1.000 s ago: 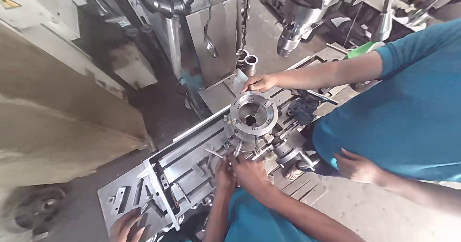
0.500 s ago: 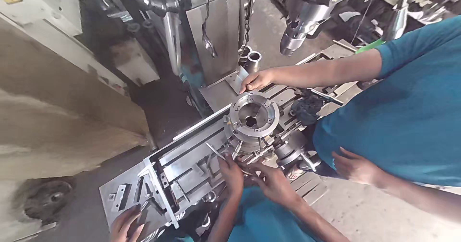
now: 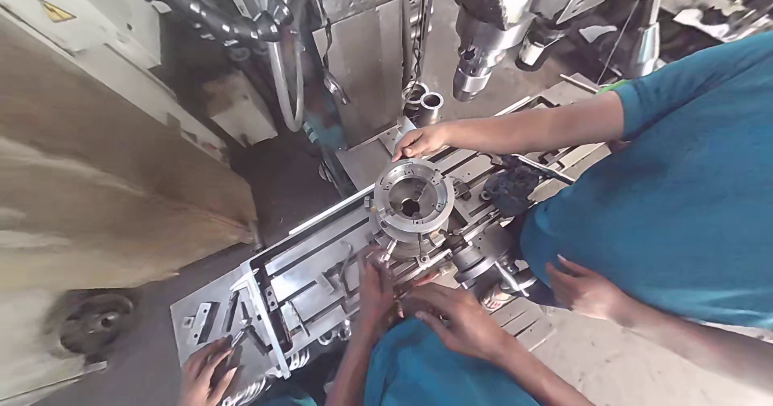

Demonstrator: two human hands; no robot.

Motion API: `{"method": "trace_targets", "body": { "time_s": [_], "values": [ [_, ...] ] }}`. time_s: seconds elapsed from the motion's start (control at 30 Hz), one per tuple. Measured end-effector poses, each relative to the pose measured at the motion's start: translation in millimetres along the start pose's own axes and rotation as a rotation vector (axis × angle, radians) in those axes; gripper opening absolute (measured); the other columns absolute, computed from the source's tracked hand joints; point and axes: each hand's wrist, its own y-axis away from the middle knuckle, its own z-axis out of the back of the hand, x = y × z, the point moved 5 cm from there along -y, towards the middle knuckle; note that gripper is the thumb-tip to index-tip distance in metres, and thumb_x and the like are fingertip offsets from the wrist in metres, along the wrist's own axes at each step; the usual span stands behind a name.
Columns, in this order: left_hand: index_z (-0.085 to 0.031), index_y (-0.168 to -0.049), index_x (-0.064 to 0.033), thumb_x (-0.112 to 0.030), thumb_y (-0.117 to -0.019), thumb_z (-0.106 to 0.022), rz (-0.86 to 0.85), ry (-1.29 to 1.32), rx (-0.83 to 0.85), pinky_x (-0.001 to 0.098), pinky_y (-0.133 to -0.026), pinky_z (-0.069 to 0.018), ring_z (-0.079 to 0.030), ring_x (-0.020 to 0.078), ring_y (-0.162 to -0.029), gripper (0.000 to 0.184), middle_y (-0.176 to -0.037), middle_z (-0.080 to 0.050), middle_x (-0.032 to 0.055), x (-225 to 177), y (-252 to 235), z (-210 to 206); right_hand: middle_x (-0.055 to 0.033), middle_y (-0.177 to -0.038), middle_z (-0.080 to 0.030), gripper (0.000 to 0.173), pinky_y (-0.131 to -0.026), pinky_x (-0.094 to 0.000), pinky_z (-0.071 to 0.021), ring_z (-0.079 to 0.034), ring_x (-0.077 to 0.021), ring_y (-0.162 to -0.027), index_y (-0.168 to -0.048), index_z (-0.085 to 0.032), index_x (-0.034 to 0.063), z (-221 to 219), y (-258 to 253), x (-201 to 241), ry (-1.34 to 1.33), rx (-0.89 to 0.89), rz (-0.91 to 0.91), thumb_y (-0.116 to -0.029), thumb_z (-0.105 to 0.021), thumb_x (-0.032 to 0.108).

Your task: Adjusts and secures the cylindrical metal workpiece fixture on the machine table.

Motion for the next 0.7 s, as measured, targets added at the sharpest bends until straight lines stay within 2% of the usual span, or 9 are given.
{"method": "trace_targets", "body": {
  "time_s": [0.13,0.2,0.27,0.37,0.47,0.5,0.57,0.63,0.7],
  "values": [
    [-0.064,-0.127,-0.0044,-0.025,-0.0967,-0.067,0.155,-0.049,0.172,0.0371,-0.093,-0.056,-0.065,0.0171,-0.106,0.037,-0.123,-0.065,0.0136,-6,-5,4,-0.008,-0.13,-0.069,0.03,-0.09,-0.0372,-0.0582,-0.068,-0.0239,-0.112,-0.126,-0.069,0.016,11,-19,48,0.364,-0.152,0.222,-0.1021,-0.053,0.024],
    [-0.073,-0.118,-0.0064,-0.022,-0.0954,-0.068,0.042,-0.193,0.235,0.0453,-0.102,-0.0512,-0.062,0.0256,-0.119,0.028,-0.13,-0.065,0.0145,-7,-7,5,-0.0082,-0.126,-0.071,0.033,-0.082,-0.0411,-0.0598,-0.07,-0.0279,-0.107,-0.124,-0.071,0.0141,-2,-20,39,0.573,-0.049,0.093,-0.0981,-0.055,0.026],
    [-0.08,-0.1,-0.0141,-0.012,-0.0914,-0.07,-0.231,-0.439,0.272,0.0568,-0.095,-0.0535,-0.065,0.0393,-0.116,0.014,-0.131,-0.066,0.0188,-13,-5,2,-0.0112,-0.116,-0.073,0.039,-0.077,-0.0447,-0.0609,-0.072,-0.0314,-0.101,-0.128,-0.07,0.0089,-21,-13,12,0.633,0.107,-0.087,-0.0914,-0.062,0.018],
    [-0.08,-0.104,-0.0222,-0.004,-0.0842,-0.072,-0.336,-0.567,0.257,0.0644,-0.099,-0.0492,-0.062,0.0436,-0.121,0.028,-0.136,-0.064,0.0188,-13,2,6,-0.0185,-0.118,-0.071,0.048,-0.082,-0.0535,-0.0588,-0.072,-0.0382,-0.103,-0.144,-0.058,0.0091,-41,1,-34,0.471,0.37,-0.379,-0.0953,-0.057,0.006],
    [-0.069,-0.124,-0.0039,-0.016,-0.0743,-0.062,-0.166,-0.356,-0.051,0.0597,-0.112,-0.0406,-0.047,0.046,-0.136,0.052,-0.143,-0.05,0.0319,-1,14,30,-0.02,-0.121,-0.071,0.042,-0.091,-0.0592,-0.0548,-0.07,-0.041,-0.108,-0.143,-0.058,0.0133,-64,9,-75,0.285,0.428,-0.553,-0.1024,-0.049,0.011],
    [-0.056,-0.134,0.0068,-0.018,-0.0755,-0.06,-0.042,-0.226,-0.157,0.0502,-0.111,-0.0444,-0.045,0.0403,-0.138,0.063,-0.148,-0.042,0.0333,4,13,37,-0.02,-0.118,-0.071,0.04,-0.091,-0.0596,-0.0544,-0.07,-0.041,-0.107,-0.141,-0.06,0.0131,-74,7,-85,0.244,0.392,-0.572,-0.1024,-0.048,0.012],
    [-0.029,-0.154,0.0067,-0.021,-0.0907,-0.056,0.232,0.142,-0.211,0.0385,-0.104,-0.0511,-0.054,0.0254,-0.131,0.074,-0.154,-0.041,0.0239,13,5,37,-0.0201,-0.118,-0.072,0.038,-0.094,-0.0595,-0.0537,-0.07,-0.0406,-0.109,-0.139,-0.061,0.0113,-95,2,-95,0.199,0.362,-0.602,-0.1025,-0.049,0.014],
    [-0.032,-0.151,0.0056,-0.016,-0.0998,-0.047,0.325,0.464,-0.174,0.0431,-0.096,-0.0565,-0.065,0.0268,-0.116,0.058,-0.137,-0.06,0.0206,9,-9,25,-0.019,-0.118,-0.071,0.037,-0.095,-0.0574,-0.054,-0.07,-0.0383,-0.108,-0.138,-0.06,0.0095,-116,-6,-97,0.18,0.369,-0.601,-0.1036,-0.05,0.019],
    [-0.047,-0.131,0.011,-0.008,-0.1052,-0.039,0.221,0.427,-0.137,0.0403,-0.086,-0.0607,-0.071,0.0227,-0.096,0.033,-0.106,-0.071,0.0155,-12,-22,17,-0.0181,-0.115,-0.072,0.039,-0.093,-0.0549,-0.0558,-0.071,-0.0355,-0.103,-0.139,-0.06,0.0075,-124,-23,-92,0.096,0.259,-0.512,-0.1026,-0.053,0.018]
  ]
}}
